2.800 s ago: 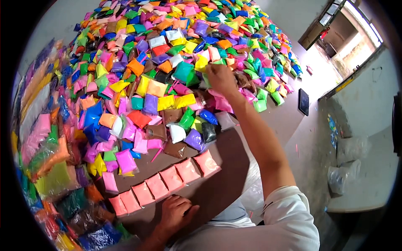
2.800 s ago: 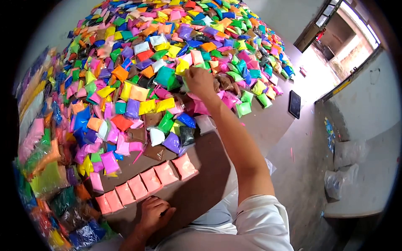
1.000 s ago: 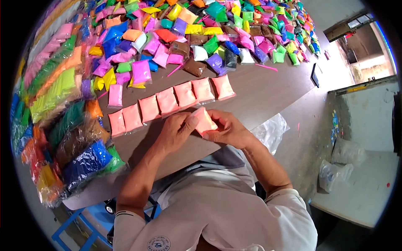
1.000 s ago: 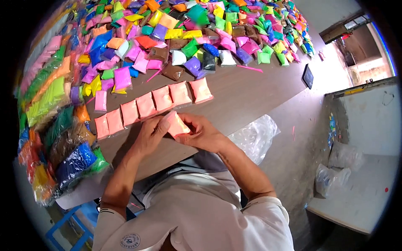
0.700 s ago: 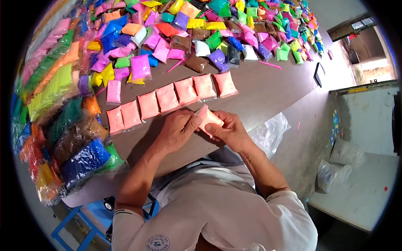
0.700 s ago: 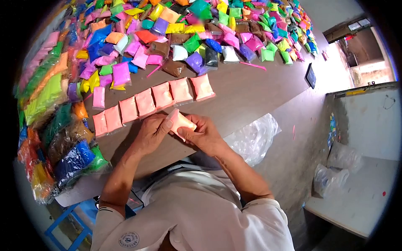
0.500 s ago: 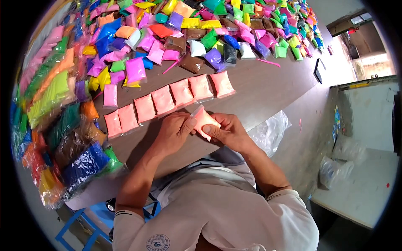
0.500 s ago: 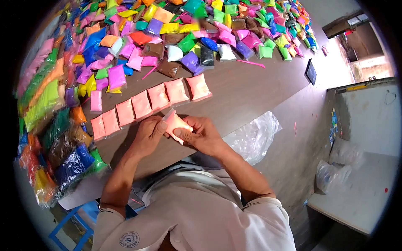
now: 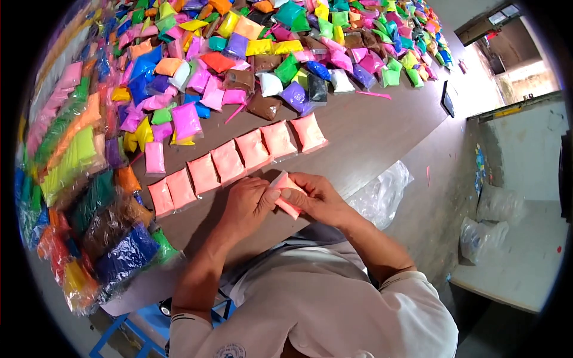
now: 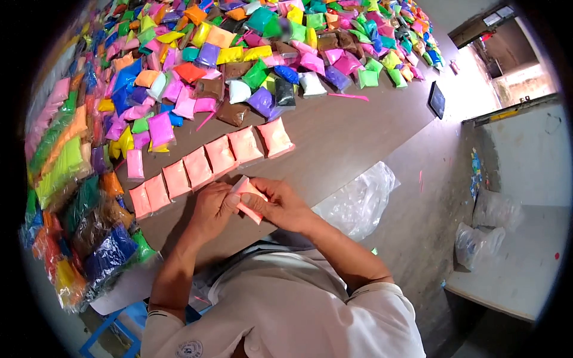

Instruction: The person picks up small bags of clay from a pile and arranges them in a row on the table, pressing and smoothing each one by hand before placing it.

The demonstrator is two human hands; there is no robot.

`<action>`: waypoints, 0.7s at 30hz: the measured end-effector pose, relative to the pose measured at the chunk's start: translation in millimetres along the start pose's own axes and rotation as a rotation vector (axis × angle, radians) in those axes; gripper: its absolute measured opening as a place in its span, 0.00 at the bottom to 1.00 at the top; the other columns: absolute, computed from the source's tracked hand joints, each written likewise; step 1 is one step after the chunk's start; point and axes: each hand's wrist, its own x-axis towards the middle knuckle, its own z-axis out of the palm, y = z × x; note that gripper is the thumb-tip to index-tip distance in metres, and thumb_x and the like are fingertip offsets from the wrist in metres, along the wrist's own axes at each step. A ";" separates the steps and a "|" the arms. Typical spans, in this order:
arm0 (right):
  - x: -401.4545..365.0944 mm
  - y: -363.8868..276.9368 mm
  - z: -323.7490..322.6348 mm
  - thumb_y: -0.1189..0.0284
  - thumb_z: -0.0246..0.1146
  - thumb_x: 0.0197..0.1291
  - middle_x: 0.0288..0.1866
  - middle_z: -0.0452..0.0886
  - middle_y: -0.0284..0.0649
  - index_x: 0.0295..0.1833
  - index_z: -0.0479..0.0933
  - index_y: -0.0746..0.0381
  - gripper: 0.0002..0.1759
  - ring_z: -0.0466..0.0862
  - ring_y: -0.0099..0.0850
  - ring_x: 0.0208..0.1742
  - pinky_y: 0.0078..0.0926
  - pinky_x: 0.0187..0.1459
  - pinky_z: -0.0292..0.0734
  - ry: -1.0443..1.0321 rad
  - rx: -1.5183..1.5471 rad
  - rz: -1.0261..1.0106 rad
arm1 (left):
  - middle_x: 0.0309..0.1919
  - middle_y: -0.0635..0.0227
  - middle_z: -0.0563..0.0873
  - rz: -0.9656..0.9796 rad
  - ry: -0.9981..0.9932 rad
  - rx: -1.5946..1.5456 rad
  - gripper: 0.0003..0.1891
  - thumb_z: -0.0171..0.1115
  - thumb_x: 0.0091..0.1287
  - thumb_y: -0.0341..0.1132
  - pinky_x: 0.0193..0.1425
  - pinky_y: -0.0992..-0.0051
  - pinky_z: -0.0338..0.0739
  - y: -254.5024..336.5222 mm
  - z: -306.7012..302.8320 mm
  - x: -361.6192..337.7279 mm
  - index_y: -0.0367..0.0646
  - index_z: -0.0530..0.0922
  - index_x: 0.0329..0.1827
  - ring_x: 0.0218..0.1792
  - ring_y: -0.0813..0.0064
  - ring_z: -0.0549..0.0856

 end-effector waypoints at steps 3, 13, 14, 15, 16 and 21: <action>-0.8 0.7 -8.2 0.64 0.61 0.74 0.29 0.71 0.26 0.40 0.77 0.64 0.14 0.67 0.14 0.31 0.18 0.29 0.62 -0.078 0.006 -0.008 | 0.23 0.58 0.78 0.096 -0.020 0.122 0.27 0.51 0.77 0.49 0.38 0.60 0.70 -4.0 3.2 0.8 0.36 0.76 0.24 0.30 0.55 0.77; -18.3 -24.1 -46.7 0.77 0.68 0.62 0.29 0.69 0.23 0.37 0.77 0.63 0.05 0.67 0.14 0.31 0.19 0.30 0.65 0.067 -0.067 0.099 | 0.27 0.60 0.83 0.094 0.016 0.009 0.19 0.61 0.71 0.44 0.40 0.63 0.73 -4.4 3.6 0.2 0.37 0.80 0.28 0.32 0.57 0.82; -19.7 -27.1 -55.8 0.77 0.69 0.61 0.32 0.75 0.24 0.39 0.78 0.63 0.05 0.72 0.14 0.35 0.16 0.35 0.69 0.211 -0.070 -0.026 | 0.26 0.61 0.83 0.095 0.018 0.009 0.18 0.62 0.71 0.43 0.40 0.64 0.73 -5.8 4.3 -0.4 0.37 0.80 0.28 0.31 0.58 0.82; -16.4 -24.4 -72.3 0.79 0.68 0.60 0.38 0.79 0.26 0.42 0.79 0.63 0.06 0.75 0.15 0.40 0.16 0.42 0.72 0.264 -0.112 -0.182 | 0.26 0.62 0.83 0.096 0.021 0.009 0.17 0.62 0.71 0.41 0.40 0.65 0.72 -7.0 4.7 -1.1 0.38 0.79 0.28 0.31 0.59 0.82; -15.8 -28.9 -85.6 0.81 0.66 0.59 0.43 0.82 0.29 0.44 0.79 0.62 0.08 0.76 0.17 0.43 0.16 0.44 0.72 0.290 -0.174 -0.272 | 0.26 0.62 0.82 0.098 0.024 0.009 0.16 0.63 0.71 0.40 0.41 0.66 0.72 -7.3 5.0 -1.2 0.38 0.79 0.28 0.30 0.61 0.82; 10.5 -31.0 -122.8 0.84 0.65 0.55 0.57 0.82 0.43 0.45 0.78 0.64 0.11 0.84 0.33 0.52 0.30 0.52 0.80 0.488 -0.719 -0.578 | 0.26 0.62 0.83 0.088 0.005 0.095 0.14 0.66 0.68 0.38 0.41 0.66 0.73 -2.6 4.6 0.1 0.37 0.79 0.28 0.31 0.61 0.82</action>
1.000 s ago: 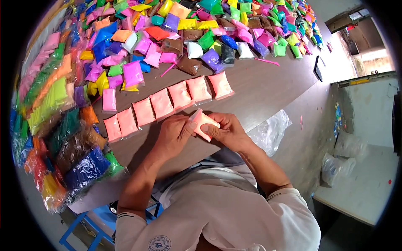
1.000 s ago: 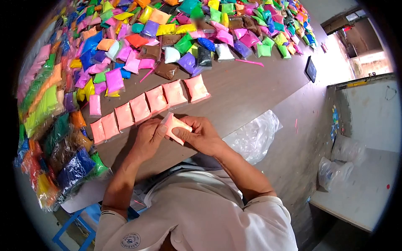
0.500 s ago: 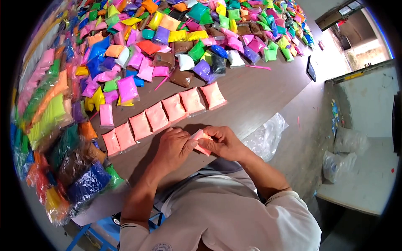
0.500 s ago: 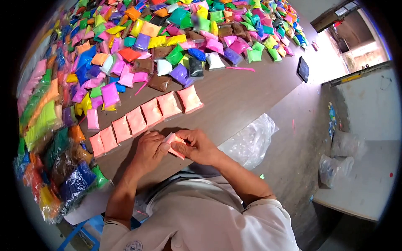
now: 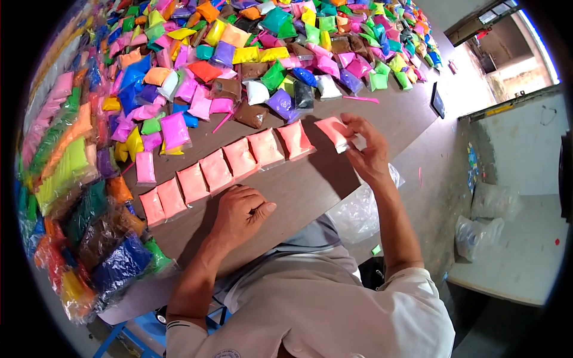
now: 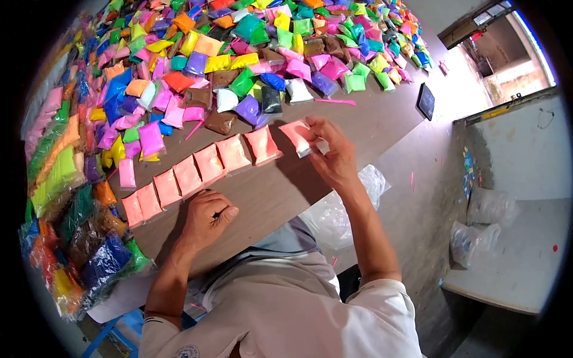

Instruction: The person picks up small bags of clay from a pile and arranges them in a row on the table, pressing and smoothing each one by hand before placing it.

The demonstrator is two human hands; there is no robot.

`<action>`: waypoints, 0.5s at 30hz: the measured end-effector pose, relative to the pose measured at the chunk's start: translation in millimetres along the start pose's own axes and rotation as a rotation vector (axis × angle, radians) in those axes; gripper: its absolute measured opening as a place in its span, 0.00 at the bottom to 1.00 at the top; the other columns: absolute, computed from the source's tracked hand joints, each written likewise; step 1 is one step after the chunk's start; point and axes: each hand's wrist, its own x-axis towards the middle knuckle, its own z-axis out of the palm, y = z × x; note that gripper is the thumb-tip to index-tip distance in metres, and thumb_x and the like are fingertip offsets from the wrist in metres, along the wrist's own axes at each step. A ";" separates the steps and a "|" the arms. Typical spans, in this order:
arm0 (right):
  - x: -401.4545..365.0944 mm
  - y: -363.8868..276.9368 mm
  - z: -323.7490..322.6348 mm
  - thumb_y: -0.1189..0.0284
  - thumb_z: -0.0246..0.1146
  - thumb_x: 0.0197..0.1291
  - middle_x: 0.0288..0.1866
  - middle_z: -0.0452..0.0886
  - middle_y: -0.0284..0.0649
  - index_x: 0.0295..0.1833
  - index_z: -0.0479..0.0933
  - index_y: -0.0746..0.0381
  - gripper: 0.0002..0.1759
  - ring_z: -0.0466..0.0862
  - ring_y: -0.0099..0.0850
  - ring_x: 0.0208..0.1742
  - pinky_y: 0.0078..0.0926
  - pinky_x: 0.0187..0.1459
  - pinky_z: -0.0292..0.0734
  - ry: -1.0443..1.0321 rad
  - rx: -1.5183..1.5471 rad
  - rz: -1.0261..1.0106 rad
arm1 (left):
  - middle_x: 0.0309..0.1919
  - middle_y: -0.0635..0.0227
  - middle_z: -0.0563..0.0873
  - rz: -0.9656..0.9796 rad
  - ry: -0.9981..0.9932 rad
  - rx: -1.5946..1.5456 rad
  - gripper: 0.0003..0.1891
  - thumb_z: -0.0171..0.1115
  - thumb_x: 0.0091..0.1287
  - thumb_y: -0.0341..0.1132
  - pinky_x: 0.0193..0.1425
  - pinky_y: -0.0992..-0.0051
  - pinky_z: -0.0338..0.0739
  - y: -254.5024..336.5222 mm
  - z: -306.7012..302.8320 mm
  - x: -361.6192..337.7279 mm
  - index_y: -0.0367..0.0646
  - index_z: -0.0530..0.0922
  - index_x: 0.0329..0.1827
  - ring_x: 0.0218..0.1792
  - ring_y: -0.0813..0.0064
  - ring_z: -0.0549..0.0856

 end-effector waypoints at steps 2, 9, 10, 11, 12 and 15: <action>2.3 21.8 9.9 0.85 0.65 0.53 0.59 0.81 0.46 0.46 0.79 0.64 0.13 0.84 0.40 0.55 0.36 0.55 0.80 -0.051 -0.061 -0.006 | 0.26 0.62 0.83 -0.006 -0.004 0.017 0.14 0.66 0.67 0.38 0.41 0.66 0.74 1.0 0.2 -0.2 0.37 0.80 0.28 0.31 0.61 0.82; -2.0 27.4 1.0 0.86 0.60 0.54 0.63 0.79 0.48 0.53 0.82 0.61 0.21 0.78 0.49 0.63 0.39 0.61 0.77 -0.203 -0.279 -0.091 | 0.24 0.62 0.82 0.025 0.040 0.052 0.14 0.70 0.64 0.38 0.38 0.63 0.74 1.8 3.0 1.1 0.38 0.80 0.25 0.29 0.58 0.82; -2.9 20.9 -1.4 0.85 0.61 0.55 0.63 0.79 0.48 0.53 0.82 0.61 0.20 0.78 0.48 0.63 0.39 0.61 0.77 -0.194 -0.235 -0.056 | 0.24 0.63 0.82 0.027 0.044 0.056 0.14 0.70 0.64 0.38 0.38 0.63 0.74 1.7 2.7 1.3 0.38 0.80 0.25 0.29 0.58 0.82; -3.3 16.9 -1.9 0.84 0.62 0.56 0.63 0.79 0.48 0.53 0.82 0.61 0.19 0.78 0.48 0.63 0.40 0.62 0.76 -0.186 -0.189 -0.021 | 0.24 0.63 0.82 0.029 0.050 0.061 0.14 0.70 0.64 0.38 0.38 0.63 0.74 2.3 2.3 1.6 0.39 0.80 0.25 0.29 0.59 0.82; -3.0 14.8 0.5 0.83 0.63 0.56 0.62 0.79 0.47 0.53 0.82 0.62 0.17 0.79 0.48 0.62 0.39 0.61 0.77 -0.180 -0.217 -0.050 | 0.24 0.63 0.82 0.032 0.055 0.065 0.14 0.70 0.63 0.38 0.38 0.63 0.74 3.5 2.3 2.1 0.39 0.79 0.25 0.30 0.59 0.82; -0.6 14.2 14.7 0.79 0.67 0.58 0.60 0.80 0.46 0.52 0.83 0.63 0.15 0.80 0.47 0.59 0.39 0.58 0.78 -0.154 -0.276 -0.114 | 0.25 0.64 0.83 0.025 0.035 0.085 0.12 0.70 0.63 0.37 0.39 0.65 0.74 4.3 1.4 1.7 0.38 0.80 0.26 0.30 0.60 0.82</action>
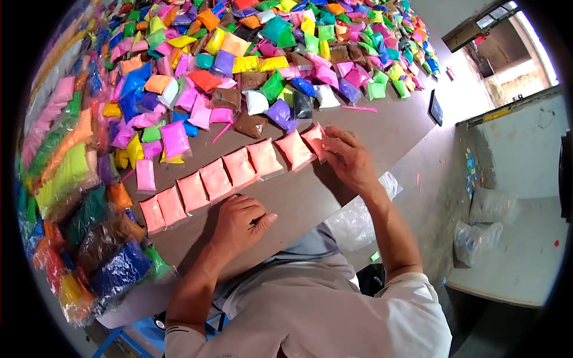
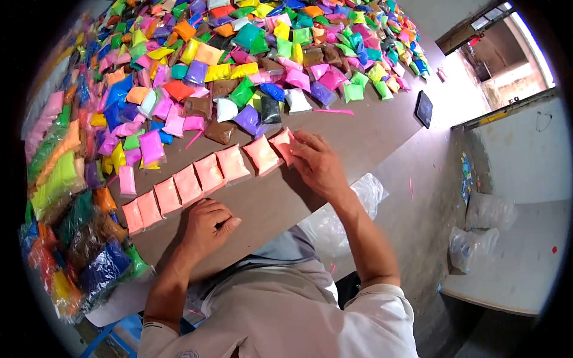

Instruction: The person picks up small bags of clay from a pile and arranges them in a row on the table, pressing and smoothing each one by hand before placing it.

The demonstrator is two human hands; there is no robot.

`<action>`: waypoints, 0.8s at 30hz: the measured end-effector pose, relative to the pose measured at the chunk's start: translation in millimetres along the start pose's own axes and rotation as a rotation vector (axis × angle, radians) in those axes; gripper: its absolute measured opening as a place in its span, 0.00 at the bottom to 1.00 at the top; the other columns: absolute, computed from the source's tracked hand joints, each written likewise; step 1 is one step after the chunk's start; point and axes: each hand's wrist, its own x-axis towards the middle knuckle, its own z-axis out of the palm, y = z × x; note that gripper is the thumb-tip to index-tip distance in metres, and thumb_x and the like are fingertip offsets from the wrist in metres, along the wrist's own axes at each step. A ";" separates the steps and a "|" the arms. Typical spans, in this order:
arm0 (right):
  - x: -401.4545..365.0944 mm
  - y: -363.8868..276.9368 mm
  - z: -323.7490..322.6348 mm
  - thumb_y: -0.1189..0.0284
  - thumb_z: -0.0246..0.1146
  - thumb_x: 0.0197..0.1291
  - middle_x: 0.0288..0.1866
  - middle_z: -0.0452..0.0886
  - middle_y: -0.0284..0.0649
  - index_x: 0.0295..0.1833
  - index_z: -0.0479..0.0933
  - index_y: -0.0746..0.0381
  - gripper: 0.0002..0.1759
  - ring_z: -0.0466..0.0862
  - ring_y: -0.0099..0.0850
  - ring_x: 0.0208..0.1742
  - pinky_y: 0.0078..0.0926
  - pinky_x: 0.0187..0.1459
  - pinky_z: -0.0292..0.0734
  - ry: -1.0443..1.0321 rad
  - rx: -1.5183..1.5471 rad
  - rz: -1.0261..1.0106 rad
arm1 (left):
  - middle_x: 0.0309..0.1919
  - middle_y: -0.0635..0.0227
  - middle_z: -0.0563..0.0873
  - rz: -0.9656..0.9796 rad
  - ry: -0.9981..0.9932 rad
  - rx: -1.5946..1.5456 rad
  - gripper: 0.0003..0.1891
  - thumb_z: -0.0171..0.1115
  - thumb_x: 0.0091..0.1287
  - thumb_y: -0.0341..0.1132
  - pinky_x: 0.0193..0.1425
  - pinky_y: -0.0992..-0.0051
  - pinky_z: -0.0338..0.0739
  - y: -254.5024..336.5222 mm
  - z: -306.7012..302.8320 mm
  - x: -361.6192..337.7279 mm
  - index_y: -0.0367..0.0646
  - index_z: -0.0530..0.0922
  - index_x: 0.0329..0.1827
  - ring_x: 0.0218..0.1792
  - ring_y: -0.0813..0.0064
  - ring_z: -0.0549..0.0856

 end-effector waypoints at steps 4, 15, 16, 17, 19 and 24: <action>3.3 1.3 20.5 0.75 0.70 0.59 0.57 0.82 0.45 0.50 0.84 0.62 0.13 0.81 0.45 0.55 0.38 0.55 0.78 0.064 0.006 0.017 | 0.26 0.64 0.84 0.007 -0.021 0.014 0.12 0.70 0.62 0.36 0.40 0.65 0.75 -3.9 0.6 -1.1 0.38 0.81 0.27 0.30 0.60 0.82; 3.5 20.2 16.8 0.80 0.58 0.61 0.68 0.75 0.51 0.64 0.72 0.68 0.23 0.70 0.52 0.72 0.46 0.68 0.67 0.139 -0.106 0.003 | 0.25 0.62 0.83 0.023 -0.002 0.012 0.12 0.70 0.62 0.36 0.39 0.64 0.74 -2.1 0.2 -0.5 0.38 0.80 0.27 0.31 0.58 0.82; 3.4 22.5 15.9 0.79 0.58 0.62 0.68 0.75 0.51 0.64 0.72 0.68 0.23 0.70 0.52 0.72 0.46 0.69 0.66 0.082 -0.163 0.009 | 0.26 0.62 0.83 0.023 -0.001 0.010 0.12 0.70 0.62 0.36 0.39 0.64 0.74 -1.7 0.2 -0.5 0.38 0.80 0.27 0.31 0.58 0.82; 3.7 24.0 14.9 0.78 0.58 0.62 0.69 0.74 0.51 0.65 0.72 0.67 0.24 0.69 0.51 0.73 0.46 0.69 0.66 0.026 -0.220 0.015 | 0.25 0.62 0.83 0.027 0.011 0.005 0.13 0.70 0.62 0.36 0.38 0.63 0.74 -1.2 0.4 -0.4 0.39 0.79 0.26 0.30 0.58 0.82; 3.3 23.7 9.8 0.75 0.59 0.63 0.70 0.73 0.50 0.65 0.72 0.66 0.24 0.69 0.50 0.73 0.46 0.69 0.65 -0.044 -0.300 0.022 | 0.24 0.62 0.81 0.040 0.034 -0.005 0.14 0.70 0.62 0.37 0.36 0.62 0.73 -0.4 1.5 0.7 0.40 0.77 0.24 0.29 0.57 0.81; -41.3 15.7 -22.9 0.71 0.59 0.64 0.67 0.77 0.47 0.63 0.75 0.63 0.22 0.73 0.47 0.71 0.46 0.67 0.67 -0.038 -0.409 0.137 | 0.25 0.63 0.82 0.021 0.004 0.019 0.14 0.70 0.63 0.38 0.37 0.62 0.73 -0.9 1.5 -1.3 0.40 0.77 0.24 0.30 0.58 0.81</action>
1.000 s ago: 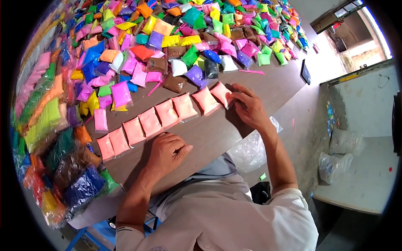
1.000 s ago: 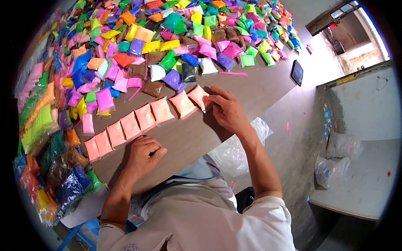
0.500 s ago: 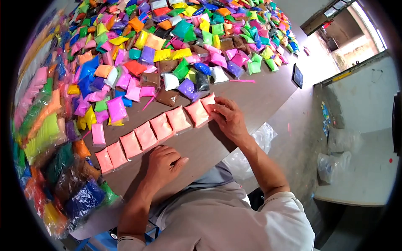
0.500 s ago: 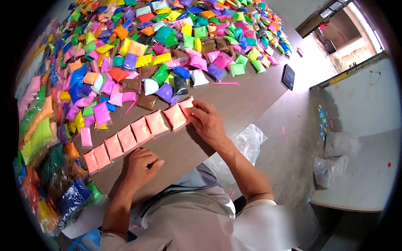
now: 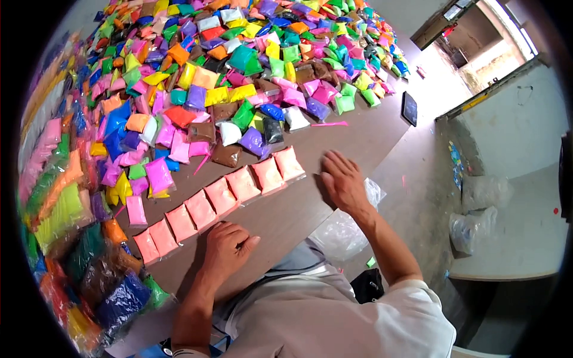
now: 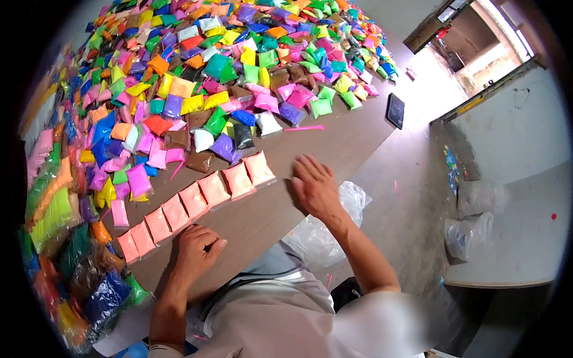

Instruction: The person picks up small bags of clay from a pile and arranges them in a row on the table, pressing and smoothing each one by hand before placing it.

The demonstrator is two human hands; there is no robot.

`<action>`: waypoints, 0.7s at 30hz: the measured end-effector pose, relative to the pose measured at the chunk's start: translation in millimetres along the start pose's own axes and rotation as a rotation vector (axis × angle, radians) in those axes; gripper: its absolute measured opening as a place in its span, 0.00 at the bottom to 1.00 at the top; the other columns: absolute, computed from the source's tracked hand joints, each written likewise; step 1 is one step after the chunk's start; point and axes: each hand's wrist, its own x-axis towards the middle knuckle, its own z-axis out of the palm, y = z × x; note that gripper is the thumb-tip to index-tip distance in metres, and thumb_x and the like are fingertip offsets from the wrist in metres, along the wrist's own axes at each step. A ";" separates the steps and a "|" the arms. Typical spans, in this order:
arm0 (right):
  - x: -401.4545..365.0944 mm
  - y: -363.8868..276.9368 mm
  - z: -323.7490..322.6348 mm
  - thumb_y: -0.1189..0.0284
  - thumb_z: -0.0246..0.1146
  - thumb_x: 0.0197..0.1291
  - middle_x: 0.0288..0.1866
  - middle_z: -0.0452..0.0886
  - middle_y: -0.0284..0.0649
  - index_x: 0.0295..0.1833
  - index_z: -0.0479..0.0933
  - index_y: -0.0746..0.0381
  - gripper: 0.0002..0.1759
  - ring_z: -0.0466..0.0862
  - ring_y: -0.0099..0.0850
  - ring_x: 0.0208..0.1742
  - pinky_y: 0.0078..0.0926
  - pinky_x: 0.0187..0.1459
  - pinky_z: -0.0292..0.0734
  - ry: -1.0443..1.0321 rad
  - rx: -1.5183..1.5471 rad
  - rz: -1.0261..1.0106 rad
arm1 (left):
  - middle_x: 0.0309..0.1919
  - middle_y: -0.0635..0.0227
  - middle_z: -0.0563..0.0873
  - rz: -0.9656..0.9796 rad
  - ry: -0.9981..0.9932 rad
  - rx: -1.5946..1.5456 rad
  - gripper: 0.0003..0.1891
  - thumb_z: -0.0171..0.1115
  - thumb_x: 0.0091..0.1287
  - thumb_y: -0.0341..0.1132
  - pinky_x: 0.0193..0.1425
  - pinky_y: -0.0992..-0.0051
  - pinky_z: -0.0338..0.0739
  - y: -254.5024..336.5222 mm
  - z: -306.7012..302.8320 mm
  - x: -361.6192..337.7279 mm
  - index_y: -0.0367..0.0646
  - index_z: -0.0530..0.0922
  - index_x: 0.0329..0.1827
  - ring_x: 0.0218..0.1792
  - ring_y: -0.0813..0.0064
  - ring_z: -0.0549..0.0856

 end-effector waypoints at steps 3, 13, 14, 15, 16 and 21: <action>-82.5 94.8 2.1 0.69 0.62 0.60 0.52 0.85 0.48 0.46 0.81 0.63 0.12 0.84 0.48 0.52 0.46 0.55 0.74 0.319 -0.120 0.227 | 0.25 0.64 0.82 0.007 0.008 -0.007 0.14 0.70 0.63 0.38 0.37 0.61 0.73 0.1 -1.3 1.0 0.40 0.78 0.24 0.31 0.58 0.81; -138.3 207.1 -21.8 0.72 0.65 0.63 0.58 0.83 0.47 0.52 0.82 0.65 0.14 0.81 0.46 0.58 0.37 0.61 0.75 0.534 -0.323 0.634 | 0.24 0.62 0.82 -0.022 0.012 0.097 0.12 0.68 0.62 0.34 0.35 0.63 0.73 8.4 2.9 7.8 0.38 0.78 0.23 0.28 0.58 0.81; -112.1 198.0 -20.0 0.74 0.65 0.62 0.58 0.83 0.47 0.52 0.82 0.65 0.13 0.81 0.46 0.58 0.37 0.61 0.76 0.537 -0.273 0.576 | 0.24 0.62 0.82 -0.023 0.020 0.112 0.12 0.68 0.62 0.34 0.35 0.62 0.73 9.5 4.0 8.7 0.38 0.78 0.23 0.28 0.57 0.81; -87.0 192.1 -16.4 0.74 0.65 0.62 0.58 0.83 0.47 0.53 0.82 0.65 0.14 0.81 0.46 0.59 0.38 0.61 0.75 0.547 -0.236 0.509 | 0.23 0.62 0.82 -0.028 0.029 0.129 0.12 0.68 0.62 0.34 0.35 0.62 0.73 10.2 4.9 8.4 0.38 0.78 0.23 0.28 0.57 0.81; -60.8 185.9 -12.7 0.74 0.65 0.62 0.58 0.83 0.48 0.53 0.81 0.64 0.14 0.81 0.46 0.59 0.38 0.62 0.75 0.558 -0.197 0.440 | 0.23 0.61 0.82 -0.033 0.039 0.149 0.12 0.68 0.62 0.33 0.34 0.62 0.73 10.1 5.4 8.8 0.38 0.78 0.23 0.28 0.57 0.81; 59.6 148.9 -1.2 0.74 0.64 0.60 0.60 0.81 0.48 0.57 0.79 0.64 0.18 0.79 0.48 0.61 0.41 0.62 0.75 0.494 -0.054 0.299 | 0.23 0.63 0.81 -0.018 0.070 0.196 0.12 0.68 0.60 0.32 0.35 0.61 0.72 11.4 9.5 10.7 0.40 0.75 0.22 0.28 0.57 0.81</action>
